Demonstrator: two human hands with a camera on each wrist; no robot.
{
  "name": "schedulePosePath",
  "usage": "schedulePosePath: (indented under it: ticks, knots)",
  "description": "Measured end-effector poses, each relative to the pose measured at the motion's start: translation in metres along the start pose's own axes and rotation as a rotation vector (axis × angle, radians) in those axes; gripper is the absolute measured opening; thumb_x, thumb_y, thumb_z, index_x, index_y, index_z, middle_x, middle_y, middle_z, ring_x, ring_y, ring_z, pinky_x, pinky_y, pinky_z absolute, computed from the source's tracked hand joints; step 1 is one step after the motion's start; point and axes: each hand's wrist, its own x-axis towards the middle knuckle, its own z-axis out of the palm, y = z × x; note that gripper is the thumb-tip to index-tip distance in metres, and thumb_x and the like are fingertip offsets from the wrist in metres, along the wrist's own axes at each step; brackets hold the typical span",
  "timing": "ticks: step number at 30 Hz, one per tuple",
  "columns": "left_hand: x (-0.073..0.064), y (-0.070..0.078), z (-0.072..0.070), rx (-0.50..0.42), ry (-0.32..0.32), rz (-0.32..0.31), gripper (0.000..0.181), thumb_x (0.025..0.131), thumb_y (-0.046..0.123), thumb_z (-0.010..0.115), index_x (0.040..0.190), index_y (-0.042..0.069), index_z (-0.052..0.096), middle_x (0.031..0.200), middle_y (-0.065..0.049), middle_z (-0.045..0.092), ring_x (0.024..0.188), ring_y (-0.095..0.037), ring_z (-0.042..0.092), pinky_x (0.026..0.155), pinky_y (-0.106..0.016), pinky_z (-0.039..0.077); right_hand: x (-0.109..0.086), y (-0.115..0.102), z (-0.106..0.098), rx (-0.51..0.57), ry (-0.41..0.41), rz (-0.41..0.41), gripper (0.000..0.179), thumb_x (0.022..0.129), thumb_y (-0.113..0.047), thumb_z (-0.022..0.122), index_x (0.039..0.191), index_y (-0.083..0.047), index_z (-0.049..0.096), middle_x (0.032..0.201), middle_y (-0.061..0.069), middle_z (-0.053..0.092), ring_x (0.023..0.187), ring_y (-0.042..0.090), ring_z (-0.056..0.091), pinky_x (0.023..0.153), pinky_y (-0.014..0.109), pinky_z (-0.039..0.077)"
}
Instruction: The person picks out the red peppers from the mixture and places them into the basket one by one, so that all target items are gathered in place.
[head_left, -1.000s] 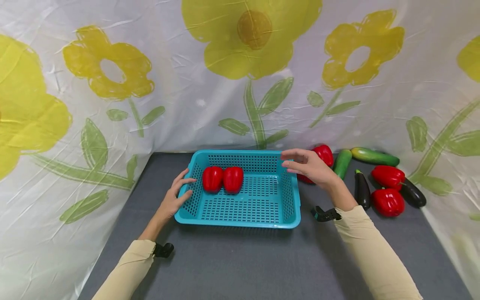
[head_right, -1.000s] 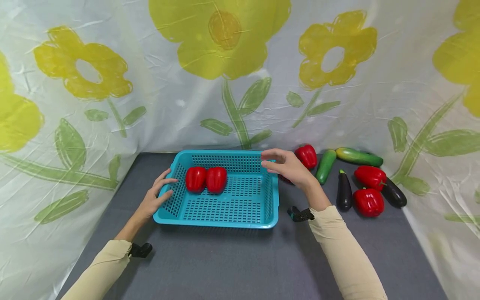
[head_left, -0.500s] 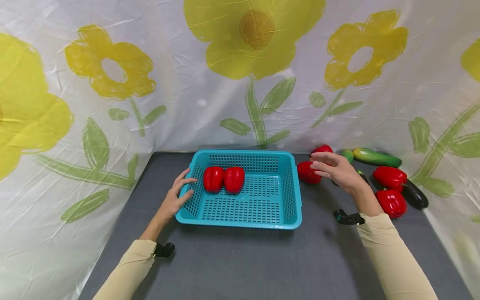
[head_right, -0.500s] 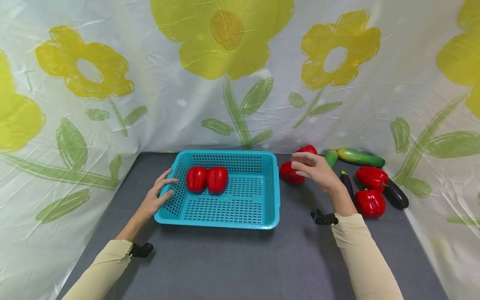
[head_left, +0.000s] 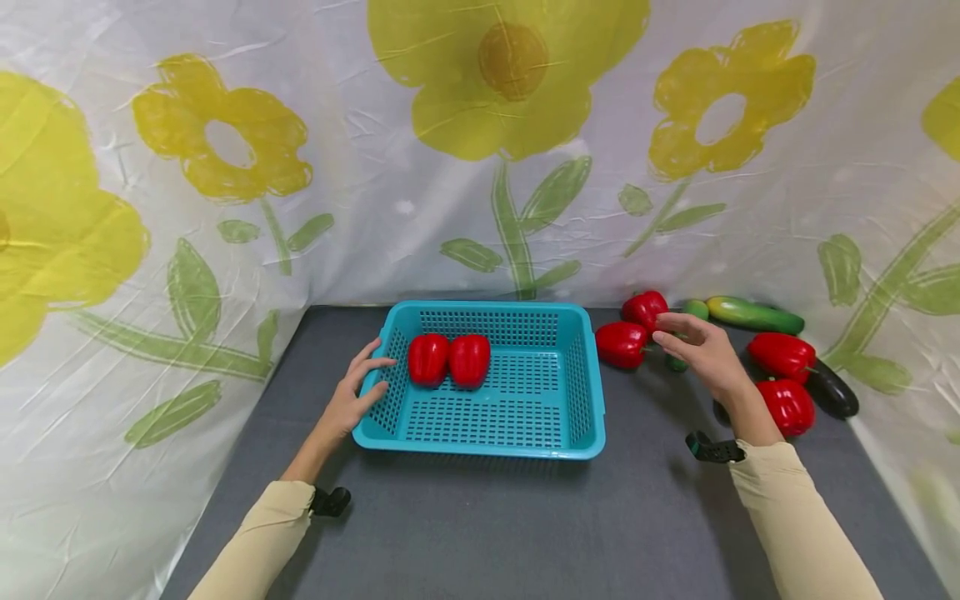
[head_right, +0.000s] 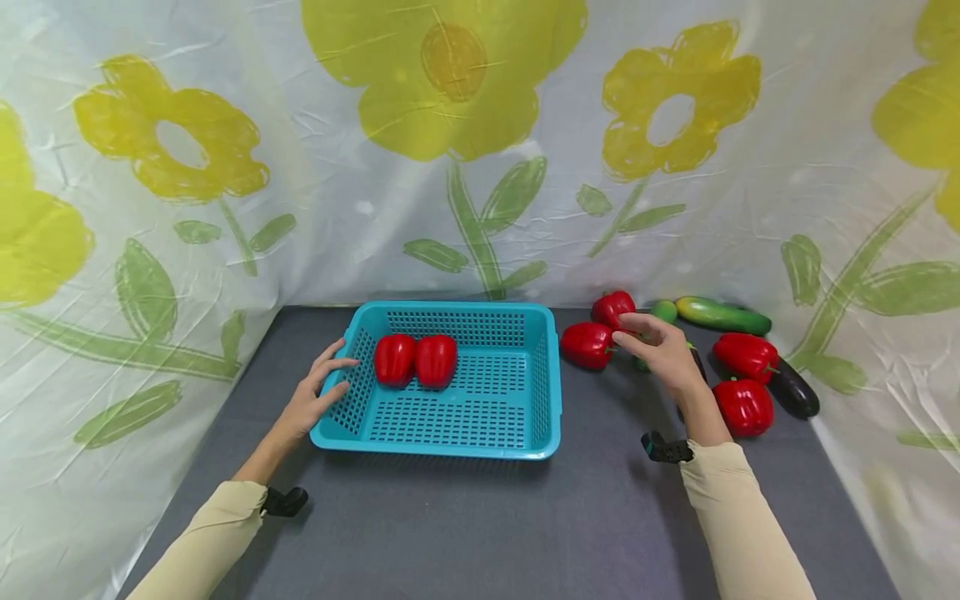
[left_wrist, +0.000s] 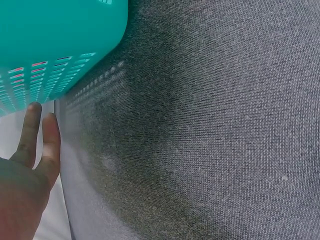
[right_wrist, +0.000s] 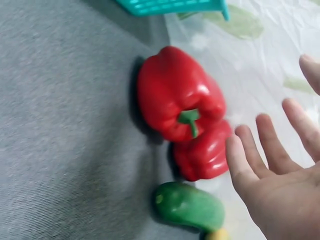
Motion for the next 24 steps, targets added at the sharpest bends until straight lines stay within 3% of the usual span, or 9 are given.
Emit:
schedulePosePath:
  ticks: [5, 10, 17, 24]
  knots:
    - [-0.001, 0.001, 0.0, 0.002, 0.002, 0.0, 0.033, 0.097, -0.007, 0.056, 0.13, -0.013, 0.055, 0.159, -0.032, 0.021, 0.143, -0.052, 0.016, 0.106, -0.075, 0.019, -0.003, 0.006, 0.004, -0.045, 0.053, 0.021, 0.065, 0.097, -0.035, 0.071, 0.15, -0.007, 0.047, 0.15, 0.02, 0.045, 0.137, 0.039, 0.042, 0.104, 0.06, 0.035]
    - [-0.001, -0.005, 0.0, 0.01, 0.006, 0.015, 0.032, 0.097, -0.008, 0.055, 0.129, -0.014, 0.055, 0.158, -0.034, 0.02, 0.143, -0.053, 0.016, 0.105, -0.076, 0.018, -0.001, 0.012, 0.007, -0.069, 0.065, 0.004, 0.066, 0.097, -0.029, 0.073, 0.151, -0.005, 0.044, 0.152, 0.02, 0.044, 0.14, 0.04, 0.04, 0.107, 0.057, 0.037]
    - [0.001, -0.037, 0.0, 0.029, 0.025, 0.023, 0.034, 0.099, -0.004, 0.056, 0.133, -0.006, 0.057, 0.163, -0.023, 0.021, 0.146, -0.045, 0.016, 0.106, -0.075, 0.018, 0.001, 0.021, 0.01, -0.083, 0.051, -0.009, 0.073, 0.095, -0.027, 0.075, 0.155, -0.004, 0.039, 0.155, 0.022, 0.038, 0.141, 0.045, 0.034, 0.108, 0.061, 0.034]
    - [0.001, -0.039, 0.0, 0.028, 0.025, 0.027, 0.035, 0.099, -0.003, 0.057, 0.133, -0.005, 0.057, 0.163, -0.021, 0.021, 0.146, -0.044, 0.016, 0.107, -0.075, 0.018, 0.005, 0.026, 0.016, -0.095, 0.063, -0.05, 0.073, 0.094, -0.023, 0.076, 0.154, -0.003, 0.039, 0.156, 0.021, 0.037, 0.141, 0.046, 0.035, 0.106, 0.061, 0.035]
